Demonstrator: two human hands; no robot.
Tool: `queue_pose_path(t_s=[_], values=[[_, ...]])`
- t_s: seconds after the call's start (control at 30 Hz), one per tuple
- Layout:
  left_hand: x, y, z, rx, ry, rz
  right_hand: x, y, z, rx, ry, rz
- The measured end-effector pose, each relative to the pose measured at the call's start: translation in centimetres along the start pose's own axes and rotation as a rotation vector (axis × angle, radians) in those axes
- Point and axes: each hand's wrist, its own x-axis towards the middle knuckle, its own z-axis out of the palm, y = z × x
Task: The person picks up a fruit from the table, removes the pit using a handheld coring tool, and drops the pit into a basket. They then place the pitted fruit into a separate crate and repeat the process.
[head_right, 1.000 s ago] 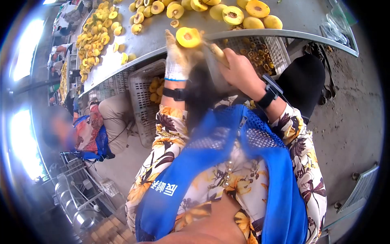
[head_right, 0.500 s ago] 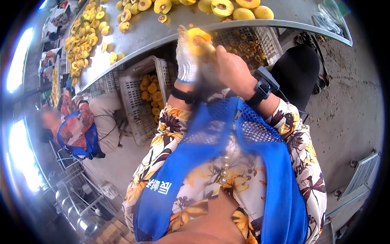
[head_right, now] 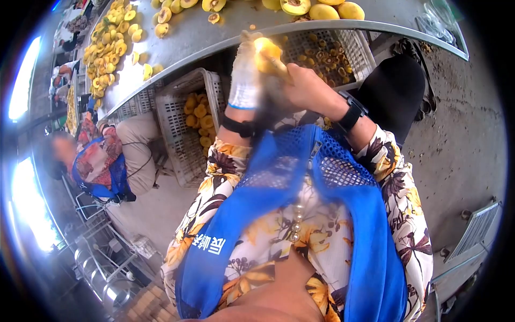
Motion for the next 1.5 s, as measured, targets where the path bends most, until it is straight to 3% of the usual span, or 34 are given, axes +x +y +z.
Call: queue_pose_path(t_s=[0.1, 0.2, 0.27, 0.33, 0.4, 0.43, 0.67, 0.77, 0.83, 0.9, 0.97, 1.03, 1.13, 1.27, 1.33, 1.43, 1.5], values=[[0.7, -1.0, -1.2, -0.04, -0.057, -0.022, 0.0, -0.5, 0.3, -0.033, -0.049, 0.01], [0.6, -0.7, -1.4, -0.41, -0.072, -0.347, -0.6, -1.8, -0.2, -0.037, -0.097, 0.019], [1.3, -0.8, -2.1, -0.33, -0.172, -0.39, -0.4, -1.8, -0.1, -0.025, -0.115, 0.011], [1.5, -0.7, -2.6, -0.197, -0.31, -0.292, -0.2, -1.8, 0.2, -0.025, -0.112, -0.012], [1.0, -1.2, -2.5, -0.074, -0.352, -0.182, -0.9, -1.4, -0.5, 0.142, -0.258, 0.174], [0.8, -1.2, -2.2, -0.021, -0.324, -0.127, -1.0, -1.9, -0.8, 0.225, -0.331, 0.27], [0.1, -2.0, -1.8, 0.174, -0.317, 0.195, -1.3, -0.1, -0.9, 0.721, -0.516, 0.358], [0.0, -1.6, -1.6, 0.037, -0.233, -0.017, -1.0, 0.5, -0.8, 0.879, -0.557, 0.397], [0.2, -2.6, -1.5, 0.269, -0.211, 0.204, -1.2, 1.4, -0.8, 0.975, -0.598, 0.395], [0.3, -2.8, -1.4, 0.362, -0.156, 0.294, -0.9, 1.7, -0.6, 1.001, -0.581, 0.382], [1.5, -3.7, -2.1, 0.699, -0.075, 0.446, -0.7, 1.4, -0.4, 0.941, -0.532, 0.382], [-0.1, -0.2, 0.5, 0.166, 0.098, -0.102, -0.4, 0.6, 0.0, 0.797, -0.449, 0.389], [0.0, -1.7, 0.7, -0.133, 0.139, -0.337, -1.0, 0.9, 0.3, 0.539, -0.366, 0.304], [-0.3, -2.1, 1.2, 0.098, 0.089, -0.115, -1.6, 1.3, 0.0, 0.688, -0.415, 0.373], [-0.8, -2.8, 1.7, 0.631, 0.007, 0.442, -2.5, 2.1, -0.4, 0.896, -0.467, 0.434], [-0.4, -4.8, 1.8, 0.638, 0.04, 0.412, -3.2, 2.7, -0.4, 1.1, -0.493, 0.436], [-0.9, -3.6, 3.2, 0.453, 0.103, 0.155, -3.3, 3.7, -0.2, 1.237, -0.506, 0.428]])
